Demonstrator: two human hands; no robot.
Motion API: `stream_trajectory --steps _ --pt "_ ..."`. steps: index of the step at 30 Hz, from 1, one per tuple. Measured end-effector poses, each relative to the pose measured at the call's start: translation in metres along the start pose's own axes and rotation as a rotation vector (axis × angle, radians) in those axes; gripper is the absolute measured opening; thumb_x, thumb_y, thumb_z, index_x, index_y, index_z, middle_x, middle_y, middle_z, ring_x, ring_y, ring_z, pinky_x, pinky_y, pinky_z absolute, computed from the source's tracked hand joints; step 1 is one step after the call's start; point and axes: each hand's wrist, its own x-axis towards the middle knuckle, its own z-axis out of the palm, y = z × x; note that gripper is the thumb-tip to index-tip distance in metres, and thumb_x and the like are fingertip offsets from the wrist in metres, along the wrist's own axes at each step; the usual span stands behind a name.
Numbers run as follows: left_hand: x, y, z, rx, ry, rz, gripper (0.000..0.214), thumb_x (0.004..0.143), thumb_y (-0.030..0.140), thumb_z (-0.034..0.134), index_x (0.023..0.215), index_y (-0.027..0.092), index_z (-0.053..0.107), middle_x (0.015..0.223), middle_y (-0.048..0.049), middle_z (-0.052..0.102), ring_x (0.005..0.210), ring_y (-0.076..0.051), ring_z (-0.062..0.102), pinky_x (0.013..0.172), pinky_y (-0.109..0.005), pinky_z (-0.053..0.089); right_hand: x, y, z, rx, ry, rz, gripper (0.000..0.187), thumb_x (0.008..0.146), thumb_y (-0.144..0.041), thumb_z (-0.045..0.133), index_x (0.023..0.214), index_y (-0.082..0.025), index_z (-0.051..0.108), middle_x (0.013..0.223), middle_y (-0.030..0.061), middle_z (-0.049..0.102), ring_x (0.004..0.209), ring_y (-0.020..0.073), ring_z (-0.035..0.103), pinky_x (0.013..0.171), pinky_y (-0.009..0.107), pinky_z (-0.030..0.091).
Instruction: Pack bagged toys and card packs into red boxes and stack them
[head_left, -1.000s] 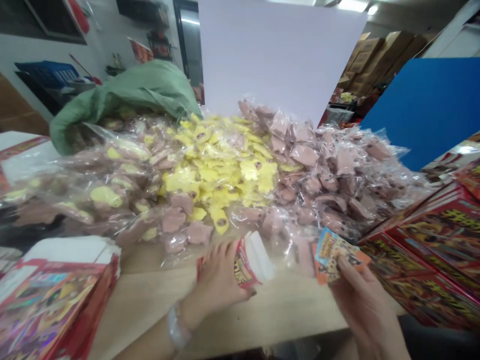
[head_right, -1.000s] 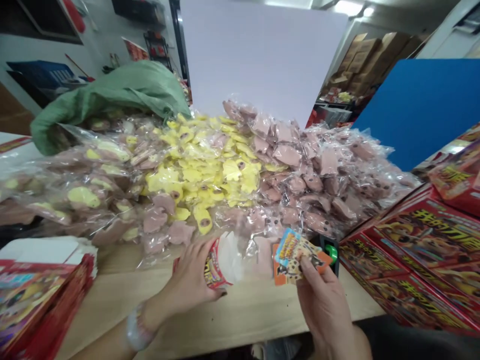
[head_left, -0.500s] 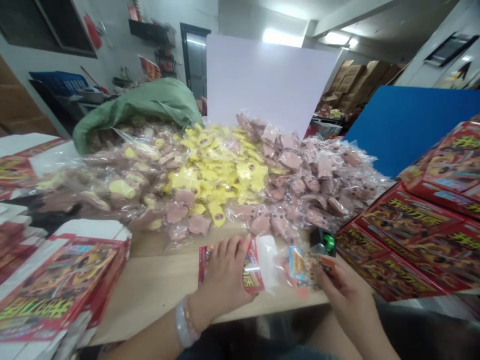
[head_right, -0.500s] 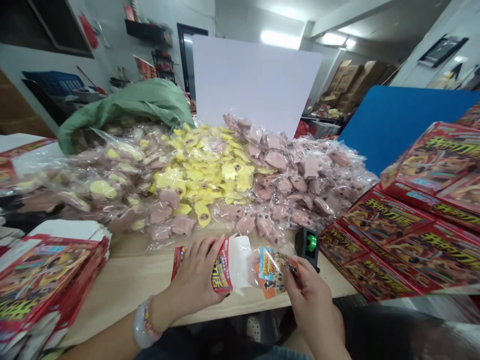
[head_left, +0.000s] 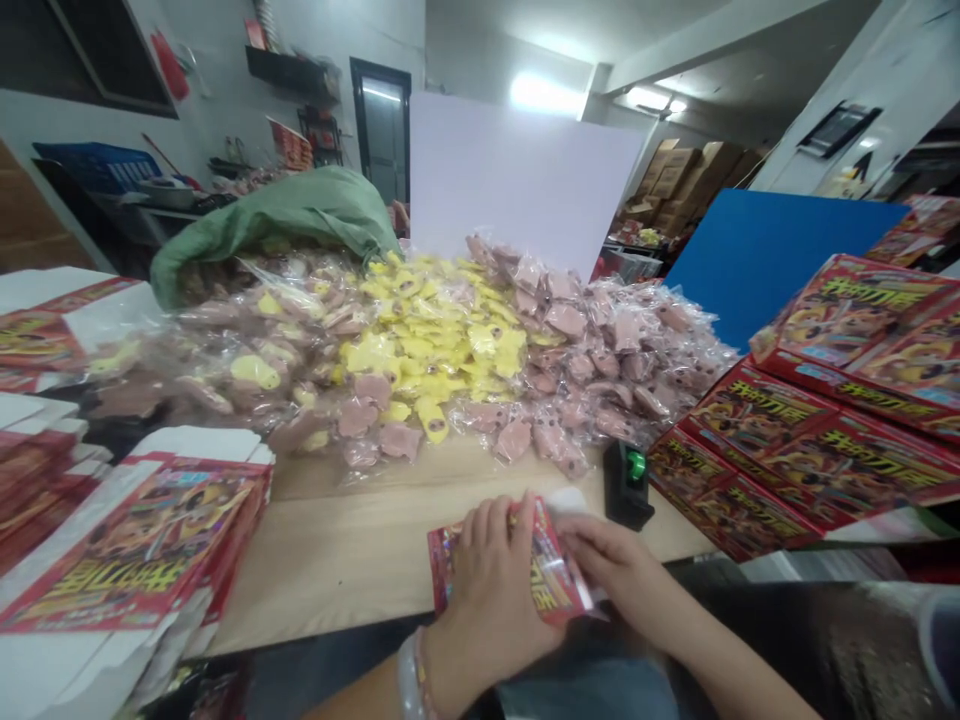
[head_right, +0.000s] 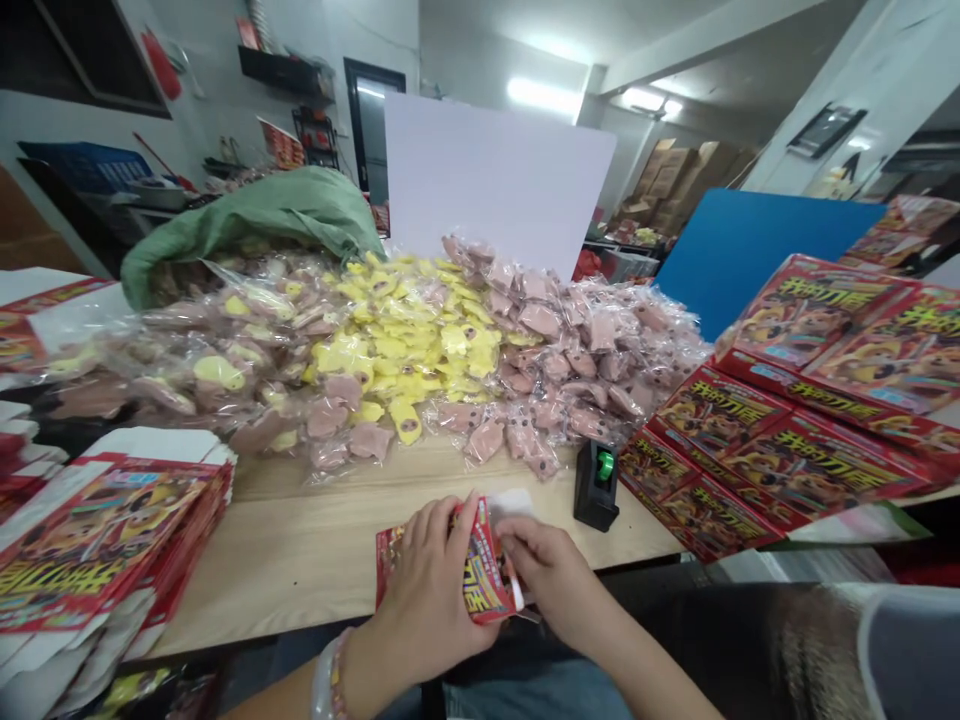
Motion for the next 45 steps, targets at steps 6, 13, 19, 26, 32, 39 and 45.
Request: stream_trajectory --steps 6,13,19,26,32,39,45 --pt "-0.007 0.0 0.001 -0.447 -0.182 -0.247 0.11 0.049 0.039 0.074 0.138 0.014 0.016 0.129 -0.0173 0.035 0.117 -0.035 0.033 0.098 -0.049 0.028 -0.002 -0.007 0.02 0.016 -0.362 0.035 0.032 0.073 -0.046 0.058 0.076 -0.015 0.065 0.07 0.0002 0.061 0.066 0.0137 0.055 0.068 0.027 0.045" --pt "-0.023 -0.018 -0.026 -1.247 -0.293 -0.224 0.078 0.081 0.032 0.055 0.139 0.025 0.003 0.13 -0.0094 0.043 0.112 -0.021 0.048 0.095 -0.036 0.037 0.003 -0.011 0.0 -0.122 0.228 -0.259 0.024 0.07 -0.04 0.063 0.085 -0.021 0.066 0.082 0.0037 0.066 0.077 0.0181 0.058 0.074 0.03 0.046" --pt "-0.042 -0.001 -0.007 -0.991 -0.19 -0.18 0.049 0.068 0.029 0.065 0.11 0.022 0.041 0.095 -0.0036 0.058 0.079 -0.016 0.057 0.069 -0.026 0.046 -0.037 0.026 0.011 0.501 0.044 0.208 0.041 0.075 -0.045 0.057 0.1 -0.013 0.066 0.092 0.0126 0.068 0.091 0.0275 0.061 0.081 0.042 0.046" --pt "-0.041 -0.001 0.015 -0.714 -0.112 -0.528 0.057 0.068 0.028 0.065 0.113 0.017 0.031 0.082 -0.0014 0.06 0.073 -0.018 0.058 0.069 -0.029 0.044 -0.036 0.024 0.0 -0.073 -0.275 -0.074 0.032 0.084 -0.041 0.047 0.102 -0.023 0.067 0.117 0.0061 0.06 0.108 0.0227 0.053 0.095 0.036 0.036" --pt "-0.04 0.005 0.003 -0.735 -0.154 -0.495 0.087 0.069 0.026 0.063 0.137 0.019 0.01 0.09 -0.0028 0.062 0.079 -0.018 0.058 0.076 -0.031 0.044 -0.043 0.002 0.0 -0.425 -0.16 -0.243 0.047 0.085 -0.035 0.045 0.131 -0.028 0.039 0.104 0.0051 0.065 0.093 0.0212 0.059 0.083 0.034 0.043" --pt "-0.049 0.0 -0.004 -0.664 -0.241 -0.355 0.089 0.067 0.028 0.067 0.138 0.024 0.014 0.104 -0.0039 0.059 0.092 -0.02 0.055 0.085 -0.032 0.041 -0.028 0.008 0.008 -0.173 -0.261 -0.038 0.024 0.075 -0.04 0.059 0.078 -0.017 0.066 0.076 0.0031 0.064 0.065 0.015 0.057 0.06 0.024 0.045" --pt "-0.046 0.001 -0.011 -0.605 -0.234 -0.402 0.097 0.066 0.034 0.068 0.14 0.024 0.006 0.102 -0.0048 0.061 0.091 -0.022 0.056 0.081 -0.032 0.042 -0.028 -0.01 0.011 -0.24 -0.424 -0.146 0.025 0.08 -0.037 0.052 0.083 -0.019 0.07 0.076 0.0034 0.068 0.075 0.0197 0.06 0.07 0.028 0.047"
